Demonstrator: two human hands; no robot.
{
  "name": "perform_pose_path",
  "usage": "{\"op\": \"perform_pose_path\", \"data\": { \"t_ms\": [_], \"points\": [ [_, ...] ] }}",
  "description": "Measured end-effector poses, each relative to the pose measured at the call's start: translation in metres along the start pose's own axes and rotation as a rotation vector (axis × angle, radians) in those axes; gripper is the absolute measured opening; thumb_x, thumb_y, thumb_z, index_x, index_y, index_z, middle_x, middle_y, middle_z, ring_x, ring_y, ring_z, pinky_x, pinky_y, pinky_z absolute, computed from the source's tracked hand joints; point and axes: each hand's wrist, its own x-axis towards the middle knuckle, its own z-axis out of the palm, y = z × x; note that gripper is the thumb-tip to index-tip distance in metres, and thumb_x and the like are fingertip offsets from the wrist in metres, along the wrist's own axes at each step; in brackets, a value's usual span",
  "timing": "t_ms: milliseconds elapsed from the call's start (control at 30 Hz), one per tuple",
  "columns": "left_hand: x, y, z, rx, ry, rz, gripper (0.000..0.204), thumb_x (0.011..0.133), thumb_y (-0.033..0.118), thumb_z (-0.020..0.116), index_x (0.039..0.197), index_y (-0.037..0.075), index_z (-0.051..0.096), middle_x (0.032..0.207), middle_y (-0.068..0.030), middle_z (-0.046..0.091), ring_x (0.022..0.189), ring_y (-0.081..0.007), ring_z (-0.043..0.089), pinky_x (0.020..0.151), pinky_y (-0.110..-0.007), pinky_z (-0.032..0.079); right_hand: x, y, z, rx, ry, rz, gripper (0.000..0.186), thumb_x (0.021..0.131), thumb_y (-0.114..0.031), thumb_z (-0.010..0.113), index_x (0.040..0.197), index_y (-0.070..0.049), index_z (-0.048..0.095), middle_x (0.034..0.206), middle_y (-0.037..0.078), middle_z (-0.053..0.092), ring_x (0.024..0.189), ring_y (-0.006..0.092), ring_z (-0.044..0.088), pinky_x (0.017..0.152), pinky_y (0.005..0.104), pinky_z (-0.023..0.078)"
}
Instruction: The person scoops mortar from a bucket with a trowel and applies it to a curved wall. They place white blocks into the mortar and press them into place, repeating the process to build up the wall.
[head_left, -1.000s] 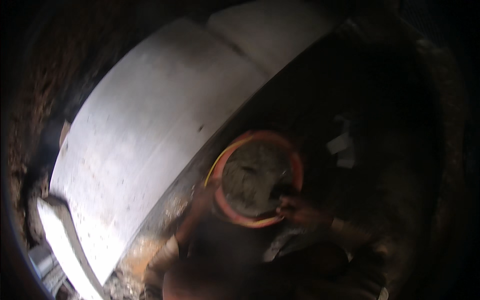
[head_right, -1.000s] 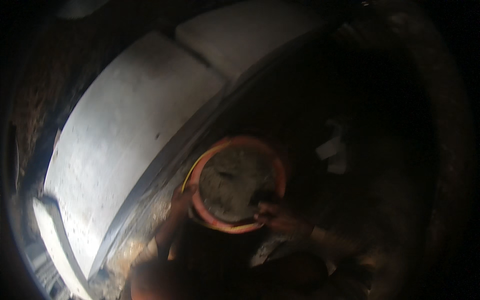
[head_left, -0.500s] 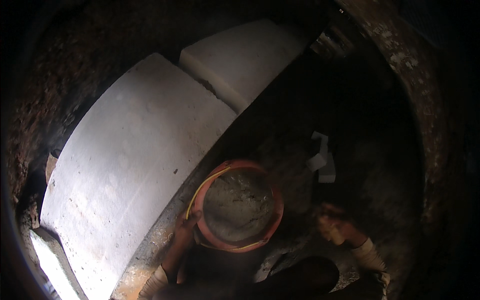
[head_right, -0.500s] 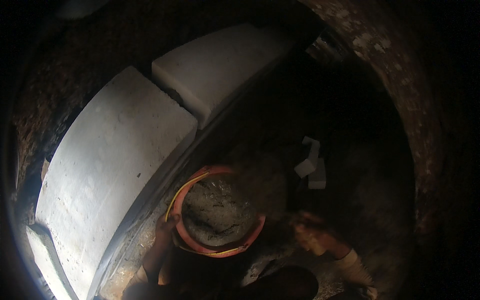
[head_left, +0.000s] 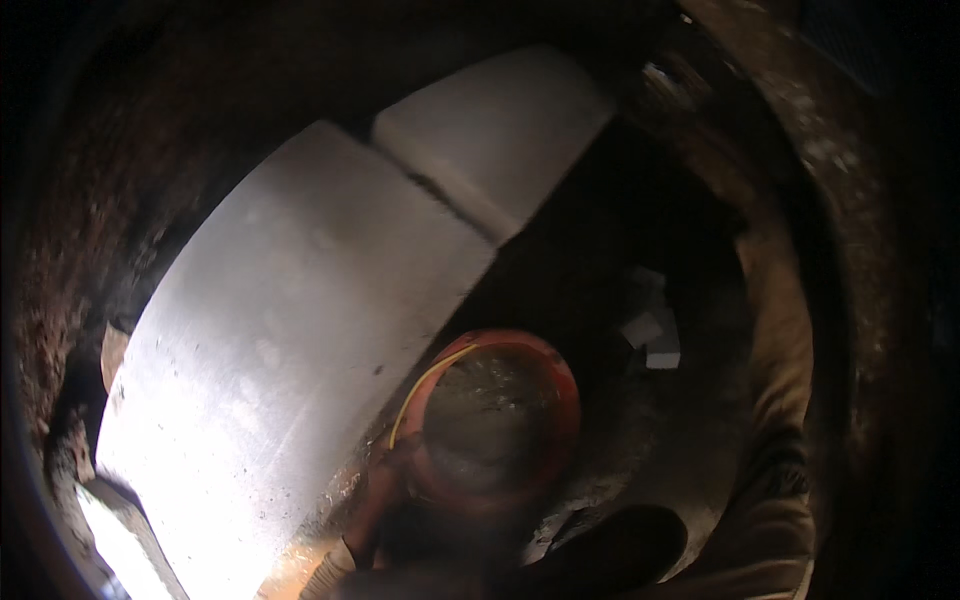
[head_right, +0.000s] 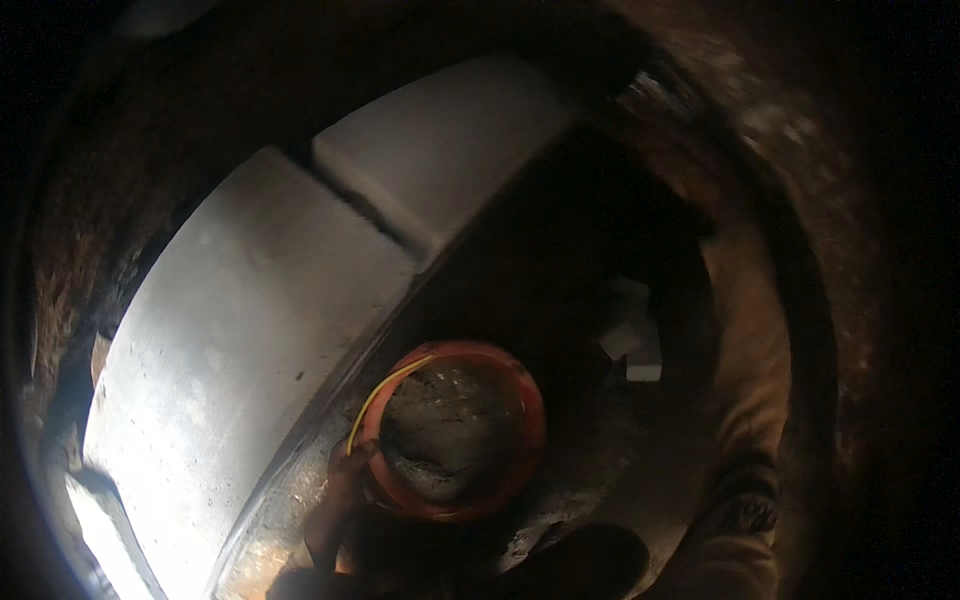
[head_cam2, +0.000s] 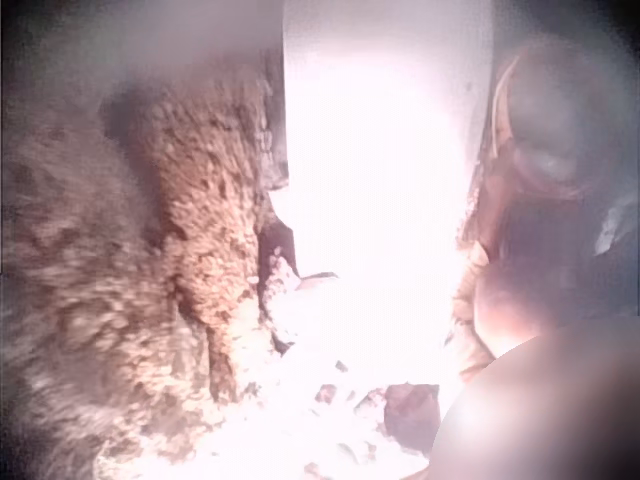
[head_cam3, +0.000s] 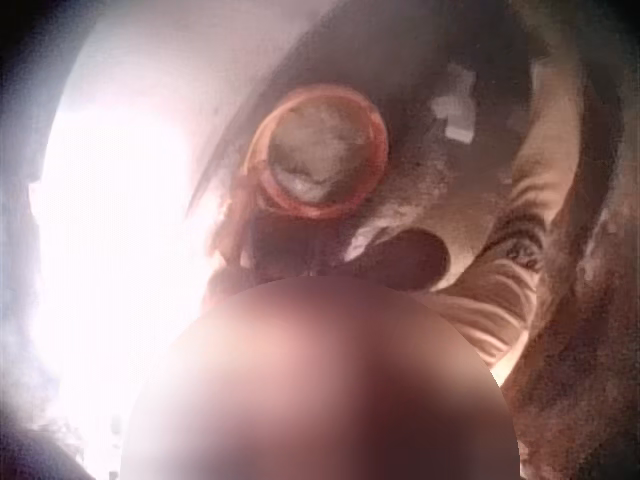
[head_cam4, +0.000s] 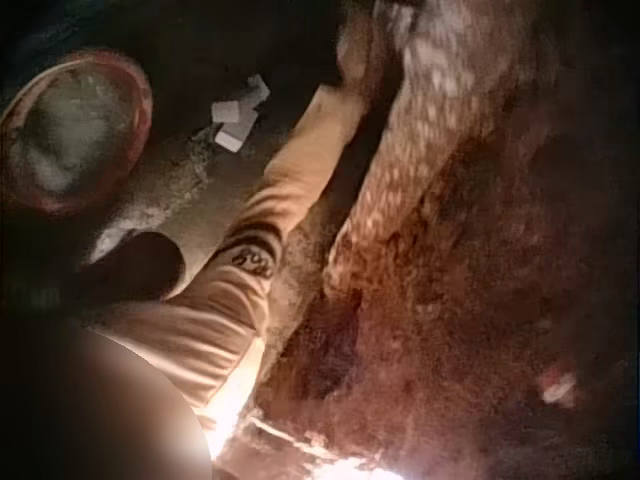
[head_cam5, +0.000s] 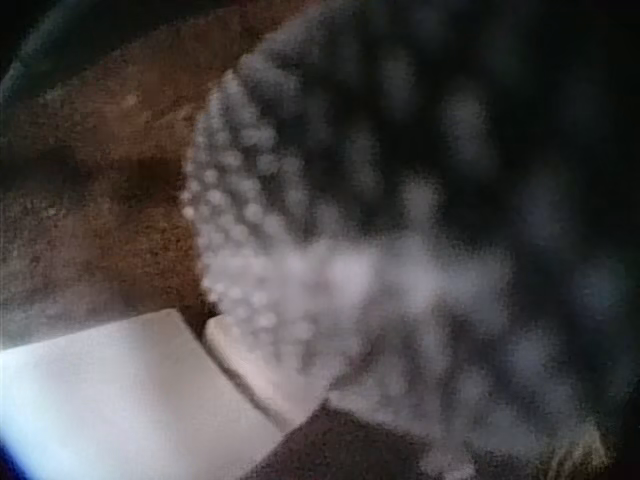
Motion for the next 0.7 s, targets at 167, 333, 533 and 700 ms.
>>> {"op": "perform_pose_path", "data": {
  "t_ms": [167, 333, 533, 700],
  "points": [
    [-0.023, 0.055, 0.032, -0.011, -0.035, 0.027, 0.034, 0.098, 0.018, 0.063, 0.126, 0.000, 0.065, 0.115, -0.0053, 0.067, 0.107, -0.0149, 0.061, 0.097, -0.031, 0.046, -0.019, -0.001, 0.026, 0.022, 0.011, 0.104, 0.040, 0.104, -0.041, 0.056, 0.125, -0.008, 0.064, 0.076, 0.000, 0.057, 0.060, 0.0094, 0.054, 0.054, 0.0264, 0.046],
    [-0.022, 0.067, 0.036, -0.016, -0.139, 0.075, 0.031, 0.099, 0.018, 0.062, 0.124, 0.000, 0.065, 0.117, -0.0059, 0.068, 0.108, -0.0158, 0.061, 0.097, -0.032, 0.046, -0.021, 0.028, 0.017, -0.757, 0.302, -0.073, 0.044, 0.106, -0.039, 0.051, 0.133, -0.006, 0.060, 0.095, 0.013, 0.069, 0.078, 0.0229, 0.068, 0.068, 0.0339, 0.053],
    [-0.017, 0.065, 0.036, 0.043, -0.149, 0.054, 0.029, 0.099, 0.019, 0.061, 0.121, 0.000, 0.066, 0.115, -0.0053, 0.067, 0.110, -0.0168, 0.060, 0.100, -0.032, 0.044, 0.058, 0.073, -0.026, -1.362, 0.315, -0.802, 0.039, 0.106, -0.024, 0.048, 0.140, -0.007, 0.057, 0.125, 0.018, 0.069, 0.115, 0.0344, 0.066, 0.099, 0.0417, 0.050],
    [-0.017, 0.067, 0.038, 0.096, -0.111, 0.090, 0.032, 0.098, 0.021, 0.063, 0.121, 0.000, 0.066, 0.117, -0.0055, 0.065, 0.114, -0.0162, 0.058, 0.103, -0.032, 0.041, 0.146, 0.040, 0.025, -1.030, 0.257, -0.223, 0.044, 0.103, -0.018, 0.046, 0.145, -0.009, 0.052, 0.141, 0.015, 0.060, 0.129, 0.0320, 0.057, 0.107, 0.0424, 0.046]
  ]
}}
